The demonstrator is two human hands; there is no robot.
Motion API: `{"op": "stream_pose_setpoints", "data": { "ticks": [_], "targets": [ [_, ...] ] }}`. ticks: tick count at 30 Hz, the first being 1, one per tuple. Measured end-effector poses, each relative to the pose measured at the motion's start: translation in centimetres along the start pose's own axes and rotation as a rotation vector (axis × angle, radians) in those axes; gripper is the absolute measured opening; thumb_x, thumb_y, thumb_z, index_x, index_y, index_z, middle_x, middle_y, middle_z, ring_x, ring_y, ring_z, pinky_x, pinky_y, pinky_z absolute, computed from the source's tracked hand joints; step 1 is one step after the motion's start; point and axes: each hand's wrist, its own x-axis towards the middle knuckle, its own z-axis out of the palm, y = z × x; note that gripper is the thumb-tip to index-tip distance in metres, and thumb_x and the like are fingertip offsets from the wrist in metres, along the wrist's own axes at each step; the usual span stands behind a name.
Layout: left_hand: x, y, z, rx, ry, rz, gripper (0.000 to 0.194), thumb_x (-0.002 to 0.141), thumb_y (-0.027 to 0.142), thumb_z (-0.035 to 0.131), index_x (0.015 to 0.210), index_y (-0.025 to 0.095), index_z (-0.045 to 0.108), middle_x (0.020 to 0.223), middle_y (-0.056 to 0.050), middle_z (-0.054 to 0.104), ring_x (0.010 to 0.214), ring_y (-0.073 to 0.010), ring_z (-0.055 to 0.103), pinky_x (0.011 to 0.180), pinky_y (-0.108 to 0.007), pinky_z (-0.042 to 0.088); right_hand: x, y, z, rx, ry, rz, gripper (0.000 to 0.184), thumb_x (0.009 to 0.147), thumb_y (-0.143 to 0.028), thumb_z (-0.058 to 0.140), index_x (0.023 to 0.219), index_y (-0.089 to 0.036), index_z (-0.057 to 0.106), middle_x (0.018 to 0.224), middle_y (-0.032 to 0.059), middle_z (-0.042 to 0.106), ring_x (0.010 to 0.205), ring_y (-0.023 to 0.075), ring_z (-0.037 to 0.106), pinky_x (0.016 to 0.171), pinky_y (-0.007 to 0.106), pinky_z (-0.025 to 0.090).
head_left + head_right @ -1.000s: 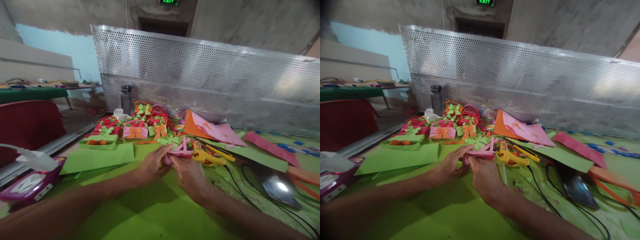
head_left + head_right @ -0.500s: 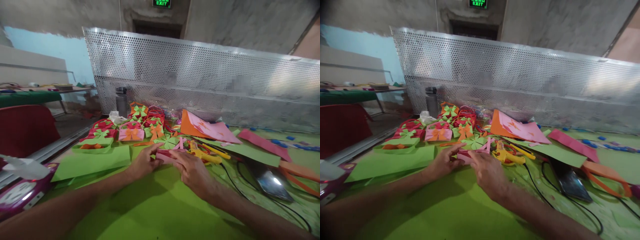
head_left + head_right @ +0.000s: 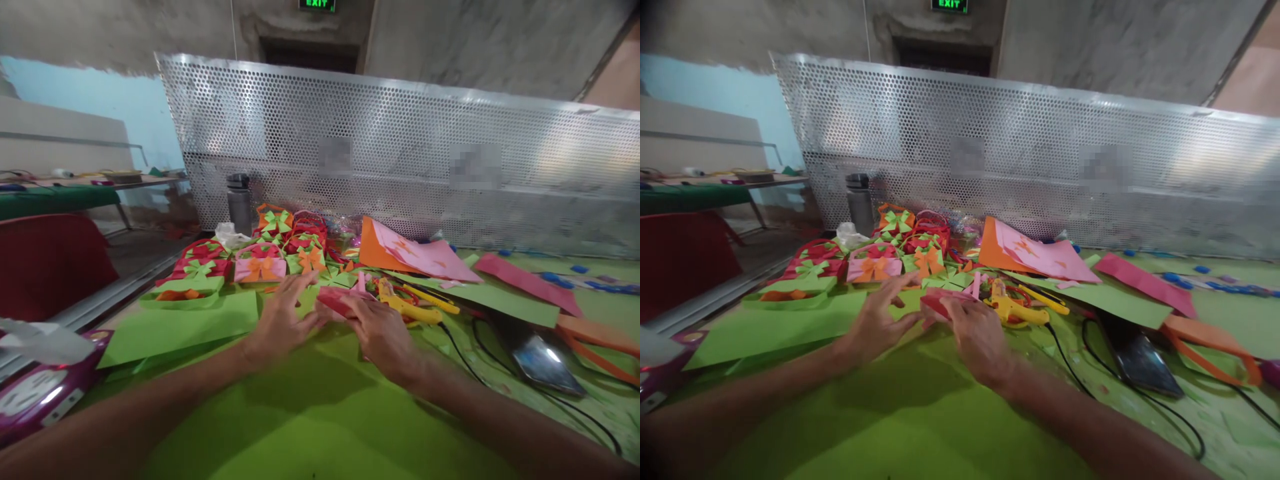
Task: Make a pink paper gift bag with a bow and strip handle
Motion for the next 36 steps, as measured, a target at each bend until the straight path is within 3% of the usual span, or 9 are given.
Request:
{"op": "stream_pose_setpoints", "data": {
  "ticks": [2,5,10,14,17,23,31,36],
  "targets": [
    [-0.3,0.8,0.0,0.034,0.035,0.071,0.046,0.078,0.023,0.059,0.122,0.019,0.044,0.113,-0.009,0.059,0.102,-0.021,0.056,0.071,-0.03,0.053,0.1,0.0,0.2,-0.011,0.013,-0.004,0.017,0.085,-0.015,0.048,0.099,-0.014,0.056,0.083,0.01,0.068,0.075,0.0219,0.062,0.065,0.031,0.047],
    [-1.0,1.7,0.4,-0.008,-0.099,0.109,0.043,0.078,0.014,0.056,0.12,0.019,0.044,0.114,-0.009,0.059,0.097,-0.0186,0.059,0.07,-0.028,0.053,0.1,-0.3,0.4,0.006,0.02,-0.006,0.013,0.087,-0.021,0.047,0.094,-0.013,0.056,0.078,0.0097,0.067,0.072,0.0209,0.062,0.061,0.029,0.046],
    [-1.2,1.8,0.9,-0.128,-0.251,0.033,0.038,0.079,0.009,0.053,0.115,0.018,0.047,0.108,-0.007,0.062,0.092,-0.0165,0.06,0.075,-0.028,0.051,-0.1,-1.2,0.4,0.098,0.07,-0.062,0.012,0.088,-0.021,0.045,0.091,-0.015,0.055,0.079,0.0084,0.067,0.076,0.0185,0.062,0.065,0.027,0.045],
    [-0.4,0.7,0.7,-0.046,-0.247,0.074,0.013,0.079,0.009,0.053,0.086,0.014,0.062,0.085,-0.007,0.064,0.079,-0.0163,0.06,0.07,-0.027,0.049,0.1,-1.8,-1.1,0.226,0.129,-0.134,0.009,0.086,-0.015,0.049,0.086,-0.016,0.057,0.077,0.0057,0.066,0.071,0.0157,0.061,0.066,0.026,0.045],
    [0.4,-0.4,0.2,-0.032,-0.298,0.085,0.012,0.078,0.009,0.054,0.074,0.013,0.065,0.082,-0.007,0.065,0.074,-0.0141,0.06,0.066,-0.023,0.047,0.6,-1.3,-3.0,0.335,0.24,-0.082,0.005,0.082,-0.017,0.054,0.086,-0.017,0.058,0.075,0.0025,0.066,0.066,0.0125,0.059,0.063,0.023,0.045],
    [1.6,-1.3,-0.9,-0.053,-0.419,0.11,0.013,0.079,0.012,0.055,0.072,0.014,0.065,0.075,-0.003,0.068,0.069,-0.0111,0.06,0.063,-0.019,0.044,1.3,0.7,-4.9,0.434,0.09,0.16,0.01,0.082,-0.021,0.054,0.088,-0.017,0.061,0.079,0.0031,0.068,0.069,0.0134,0.062,0.063,0.024,0.045],
    [1.9,-0.9,-1.7,0.007,-0.466,0.163,0.011,0.081,0.014,0.053,0.076,0.013,0.063,0.079,-0.005,0.066,0.074,-0.0137,0.059,0.066,-0.023,0.042,1.4,-0.7,-4.4,0.269,-0.167,0.196,0.027,0.076,-0.035,0.062,0.096,-0.018,0.059,0.059,-0.0018,0.063,0.053,0.0129,0.056,0.053,0.023,0.036],
    [1.7,-1.1,-1.4,0.054,-0.496,0.229,0.012,0.083,0.015,0.05,0.079,0.013,0.061,0.082,-0.007,0.064,0.079,-0.0153,0.057,0.071,-0.027,0.043,1.4,-1.0,-3.3,0.16,-0.199,0.207,0.018,0.079,-0.025,0.055,0.095,-0.017,0.057,0.057,-0.0014,0.06,0.049,0.012,0.051,0.05,0.022,0.032]
  ]
}}
